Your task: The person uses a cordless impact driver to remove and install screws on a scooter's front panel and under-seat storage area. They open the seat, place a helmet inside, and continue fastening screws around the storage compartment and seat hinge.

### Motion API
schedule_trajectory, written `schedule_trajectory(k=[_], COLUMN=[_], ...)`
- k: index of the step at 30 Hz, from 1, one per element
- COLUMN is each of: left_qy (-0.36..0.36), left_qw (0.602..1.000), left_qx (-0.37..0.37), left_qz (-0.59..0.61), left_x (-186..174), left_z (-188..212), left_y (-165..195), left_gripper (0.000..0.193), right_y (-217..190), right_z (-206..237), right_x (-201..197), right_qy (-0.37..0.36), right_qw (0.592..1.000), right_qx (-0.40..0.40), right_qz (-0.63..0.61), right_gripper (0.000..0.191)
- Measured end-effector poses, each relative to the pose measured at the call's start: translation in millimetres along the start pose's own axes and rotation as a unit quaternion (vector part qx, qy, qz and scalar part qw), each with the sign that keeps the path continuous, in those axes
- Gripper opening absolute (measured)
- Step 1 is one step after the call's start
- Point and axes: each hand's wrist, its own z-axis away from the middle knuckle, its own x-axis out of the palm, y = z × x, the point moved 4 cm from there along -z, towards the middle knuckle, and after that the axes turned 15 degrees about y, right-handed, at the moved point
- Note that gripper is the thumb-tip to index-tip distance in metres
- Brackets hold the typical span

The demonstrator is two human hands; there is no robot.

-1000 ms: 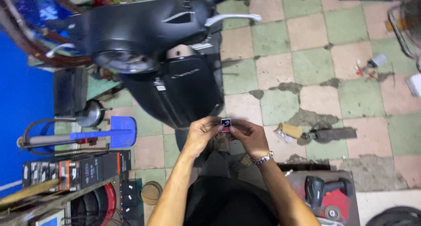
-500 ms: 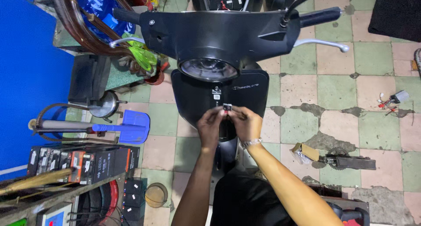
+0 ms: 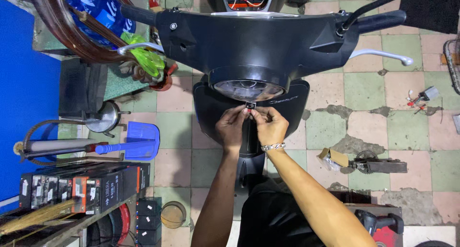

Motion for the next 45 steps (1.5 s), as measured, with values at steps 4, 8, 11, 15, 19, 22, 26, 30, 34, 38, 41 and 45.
schedule_trajectory(k=[4,8,11,15,19,22,26,30,34,38,41,45], left_qy=[0.003,0.014,0.006,0.006,0.005,0.012,0.01,0.031,0.066,0.052,0.03,-0.035], left_qw=[1.0,0.999,0.999,0.999,0.999,0.999,0.995,0.961,0.988,0.996,0.984,0.957], left_qx=[-0.008,0.008,0.005,0.021,0.008,-0.022,0.016,0.184,0.015,-0.021,-0.068,-0.147], left_qz=[-0.003,-0.039,-0.031,-0.027,-0.043,-0.037,-0.093,-0.203,-0.14,-0.072,-0.159,-0.247], left_x=[-2.9,-5.0,-4.1,-2.6,-1.1,-0.1,2.8,8.9,4.4,-7.0,-14.7,4.0], left_z=[-4.8,-5.3,-4.3,-4.9,-3.8,-2.7,0.2,2.7,-1.1,6.4,33.7,96.4], left_y=[-3.6,-0.5,2.6,8.0,12.8,18.8,34.2,51.3,32.9,16.9,-4.3,-48.4], left_gripper=[0.014,0.012,0.011,0.011,0.011,0.013,0.013,0.022,0.02,0.027,0.028,0.024], right_y=[-0.8,-9.3,-24.2,-40.0,-28.3,-25.5,-15.0,-1.9,14.5,30.6,53.5,89.3], right_z=[1.2,2.4,4.5,5.9,-6.9,-20.3,-29.1,-30.0,-35.7,-44.3,-52.0,-65.7], right_x=[1.4,2.5,-1.2,-0.6,1.0,-1.6,-6.3,-14.7,-48.5,-112.9,-147.2,-175.0], right_qy=[0.013,0.027,0.054,0.053,0.062,0.07,0.018,-0.064,-0.127,-0.142,-0.143,-0.132], right_qw=[0.999,0.998,0.983,0.963,0.986,0.966,0.97,0.983,0.982,0.969,0.974,0.968], right_qx=[0.001,-0.019,-0.127,-0.235,-0.049,-0.053,-0.052,-0.05,0.019,0.03,0.106,0.195], right_qz=[0.042,0.062,0.119,0.122,0.149,0.245,0.238,0.166,0.136,0.198,0.138,0.082], right_gripper=[0.014,0.015,0.016,0.016,0.022,0.037,0.038,0.034,0.026,0.026,0.025,0.021])
